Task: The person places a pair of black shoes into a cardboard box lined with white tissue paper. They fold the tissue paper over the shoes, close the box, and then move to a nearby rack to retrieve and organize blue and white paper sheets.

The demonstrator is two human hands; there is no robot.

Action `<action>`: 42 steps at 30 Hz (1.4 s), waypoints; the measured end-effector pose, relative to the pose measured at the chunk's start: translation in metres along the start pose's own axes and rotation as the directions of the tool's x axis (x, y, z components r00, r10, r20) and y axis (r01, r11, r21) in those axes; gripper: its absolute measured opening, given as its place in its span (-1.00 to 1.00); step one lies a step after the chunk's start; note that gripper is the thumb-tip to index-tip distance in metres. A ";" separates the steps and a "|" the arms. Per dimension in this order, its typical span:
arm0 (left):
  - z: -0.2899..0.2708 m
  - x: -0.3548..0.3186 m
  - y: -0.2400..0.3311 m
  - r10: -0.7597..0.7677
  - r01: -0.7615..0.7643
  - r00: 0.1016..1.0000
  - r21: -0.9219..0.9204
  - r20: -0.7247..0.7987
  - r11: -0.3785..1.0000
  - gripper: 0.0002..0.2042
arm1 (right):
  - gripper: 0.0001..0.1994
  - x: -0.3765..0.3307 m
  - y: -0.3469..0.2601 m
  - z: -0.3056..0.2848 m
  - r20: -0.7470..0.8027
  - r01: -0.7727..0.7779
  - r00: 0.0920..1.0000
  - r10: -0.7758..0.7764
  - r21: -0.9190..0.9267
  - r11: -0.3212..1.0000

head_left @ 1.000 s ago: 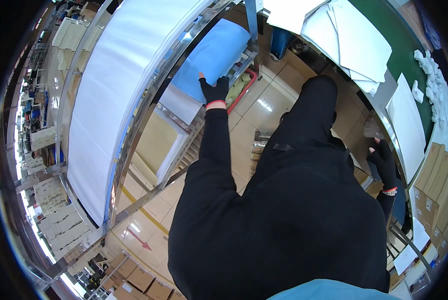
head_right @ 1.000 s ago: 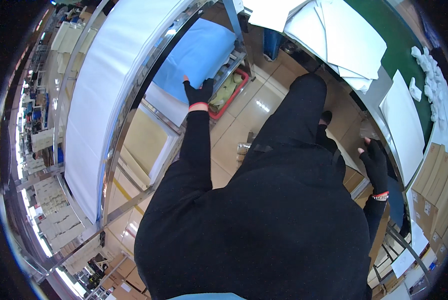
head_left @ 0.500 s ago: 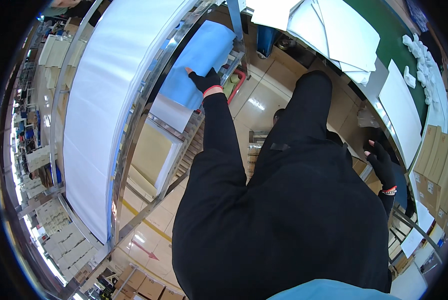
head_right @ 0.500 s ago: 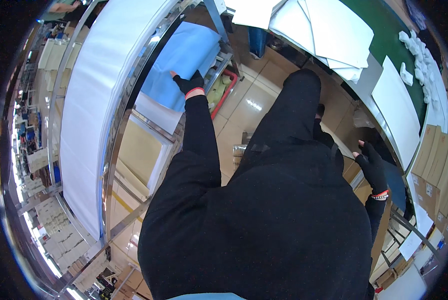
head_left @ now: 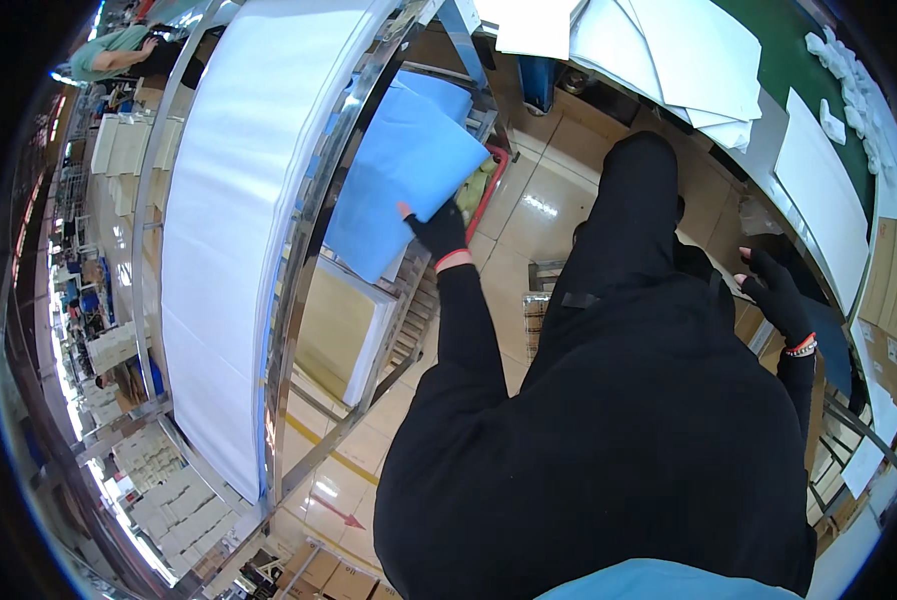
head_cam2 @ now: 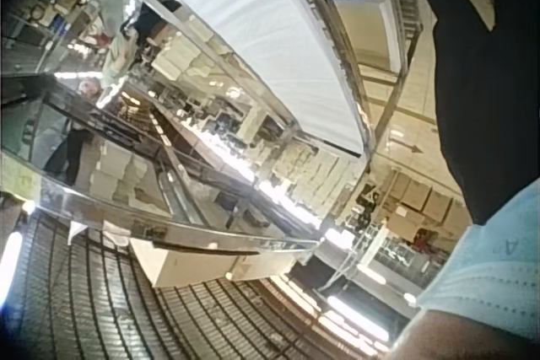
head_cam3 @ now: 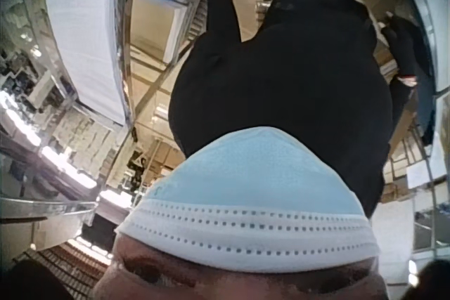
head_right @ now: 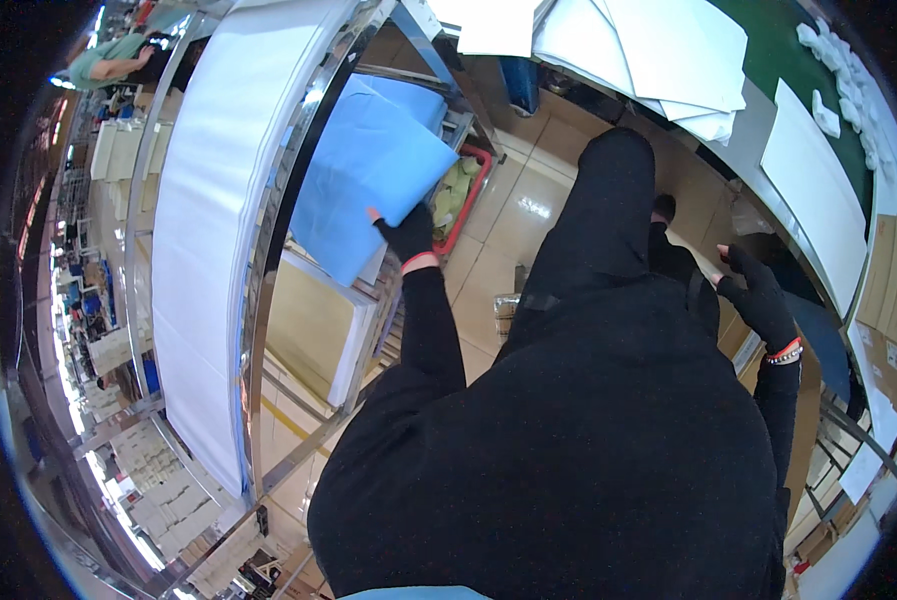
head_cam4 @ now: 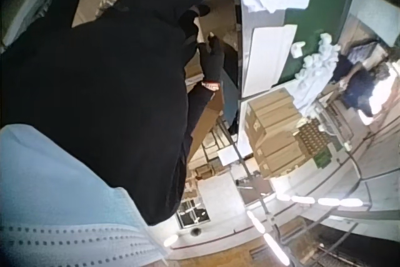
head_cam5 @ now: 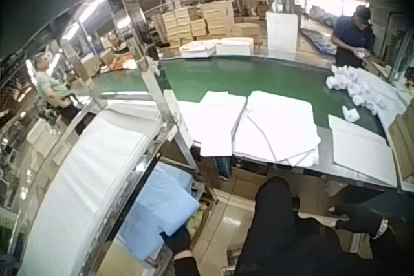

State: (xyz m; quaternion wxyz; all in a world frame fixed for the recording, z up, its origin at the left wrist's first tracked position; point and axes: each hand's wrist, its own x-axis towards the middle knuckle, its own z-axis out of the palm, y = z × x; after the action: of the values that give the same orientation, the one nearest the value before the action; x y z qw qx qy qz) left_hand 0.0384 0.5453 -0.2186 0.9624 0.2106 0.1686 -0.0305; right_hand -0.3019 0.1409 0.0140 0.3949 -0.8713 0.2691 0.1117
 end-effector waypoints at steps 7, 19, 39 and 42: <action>0.011 0.027 -0.043 0.032 -0.036 0.999 -0.155 -0.027 0.987 -0.29 | -0.49 0.002 0.011 -0.023 -0.039 -0.036 0.998 0.038 0.062 0.997; 0.045 0.051 -0.069 0.189 -0.207 0.966 -0.095 -0.176 0.974 -0.53 | -0.54 0.058 0.089 -0.063 0.103 -0.067 0.993 0.055 0.125 0.990; 0.109 -0.166 0.103 -0.226 0.417 0.822 0.284 -0.522 0.863 -0.43 | -0.16 0.292 -0.226 0.238 0.917 -0.871 0.400 -0.015 0.385 0.305; 0.114 -0.199 0.124 -0.200 0.448 0.820 0.384 -0.537 0.807 -0.40 | -0.32 0.299 -0.206 0.284 0.861 -0.851 0.502 -0.081 0.508 0.132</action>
State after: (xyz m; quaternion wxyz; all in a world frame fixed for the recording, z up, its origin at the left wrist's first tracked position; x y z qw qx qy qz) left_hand -0.0971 0.6080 -0.0052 0.7843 0.4171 0.4183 -0.1896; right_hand 0.0664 0.3514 -0.1666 0.8359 -0.1996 0.3427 0.3795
